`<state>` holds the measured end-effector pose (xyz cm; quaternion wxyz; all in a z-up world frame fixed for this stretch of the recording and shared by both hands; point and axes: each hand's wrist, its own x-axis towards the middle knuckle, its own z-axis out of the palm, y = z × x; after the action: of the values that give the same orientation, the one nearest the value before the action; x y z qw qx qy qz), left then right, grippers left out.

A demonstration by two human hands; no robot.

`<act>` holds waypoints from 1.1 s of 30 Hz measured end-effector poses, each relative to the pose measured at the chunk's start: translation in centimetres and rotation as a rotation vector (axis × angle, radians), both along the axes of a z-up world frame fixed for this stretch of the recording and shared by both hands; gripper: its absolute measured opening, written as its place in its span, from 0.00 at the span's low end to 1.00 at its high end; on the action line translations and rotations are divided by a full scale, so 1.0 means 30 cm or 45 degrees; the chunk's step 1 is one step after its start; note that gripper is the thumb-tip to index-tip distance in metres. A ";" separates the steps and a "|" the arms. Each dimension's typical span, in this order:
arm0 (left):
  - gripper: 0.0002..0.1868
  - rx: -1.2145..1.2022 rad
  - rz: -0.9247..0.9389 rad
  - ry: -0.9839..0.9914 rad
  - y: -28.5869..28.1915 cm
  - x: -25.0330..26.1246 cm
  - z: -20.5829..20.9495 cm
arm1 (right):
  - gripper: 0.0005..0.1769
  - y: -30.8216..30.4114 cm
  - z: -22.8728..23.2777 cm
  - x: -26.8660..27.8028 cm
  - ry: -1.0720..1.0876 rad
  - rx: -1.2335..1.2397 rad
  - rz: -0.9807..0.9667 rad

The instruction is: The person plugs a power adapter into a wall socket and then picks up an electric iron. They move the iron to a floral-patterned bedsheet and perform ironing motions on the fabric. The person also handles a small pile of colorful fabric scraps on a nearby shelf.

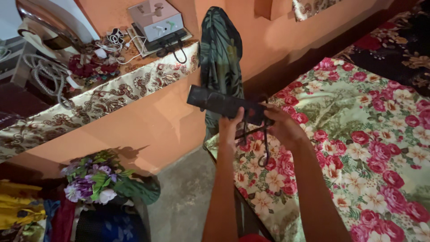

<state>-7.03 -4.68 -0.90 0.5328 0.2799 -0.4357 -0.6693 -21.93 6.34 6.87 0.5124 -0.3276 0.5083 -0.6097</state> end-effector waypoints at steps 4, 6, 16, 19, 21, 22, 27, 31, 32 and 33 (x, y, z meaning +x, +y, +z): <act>0.26 -0.172 -0.082 -0.037 0.015 0.020 0.048 | 0.25 -0.023 -0.014 -0.010 0.123 -0.067 -0.016; 0.25 -0.129 -0.149 -0.136 0.031 0.027 0.066 | 0.25 -0.035 -0.028 -0.023 0.072 -0.099 0.007; 0.27 0.266 0.225 0.278 -0.033 -0.007 0.074 | 0.11 -0.084 -0.107 -0.074 0.042 -0.040 -0.480; 0.30 0.407 0.191 0.576 -0.041 0.056 0.120 | 0.09 -0.072 -0.141 -0.122 -0.130 0.029 -0.488; 0.31 0.341 0.118 0.682 -0.040 0.073 0.130 | 0.11 -0.084 -0.184 -0.157 -0.205 0.097 -0.529; 0.30 0.267 0.084 0.670 -0.034 0.077 0.123 | 0.10 -0.091 -0.216 -0.173 -0.134 0.061 -0.502; 0.32 0.207 0.077 0.304 -0.040 0.018 0.097 | 0.22 -0.136 -0.304 -0.193 0.075 -0.067 -0.488; 0.34 -0.001 -0.098 -0.091 0.021 -0.002 0.132 | 0.31 -0.062 -0.134 -0.102 0.004 -0.102 -0.361; 0.35 -0.039 -0.181 -0.165 0.031 -0.004 0.137 | 0.32 -0.066 -0.075 -0.090 0.004 -0.023 -0.282; 0.36 -0.124 -0.191 -0.231 0.035 -0.009 0.136 | 0.33 -0.063 -0.033 -0.079 0.004 0.054 -0.203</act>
<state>-7.28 -3.64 3.19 0.4526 0.2795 -0.5338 -0.6573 -24.30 4.44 5.88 0.4684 -0.2762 0.5464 -0.6370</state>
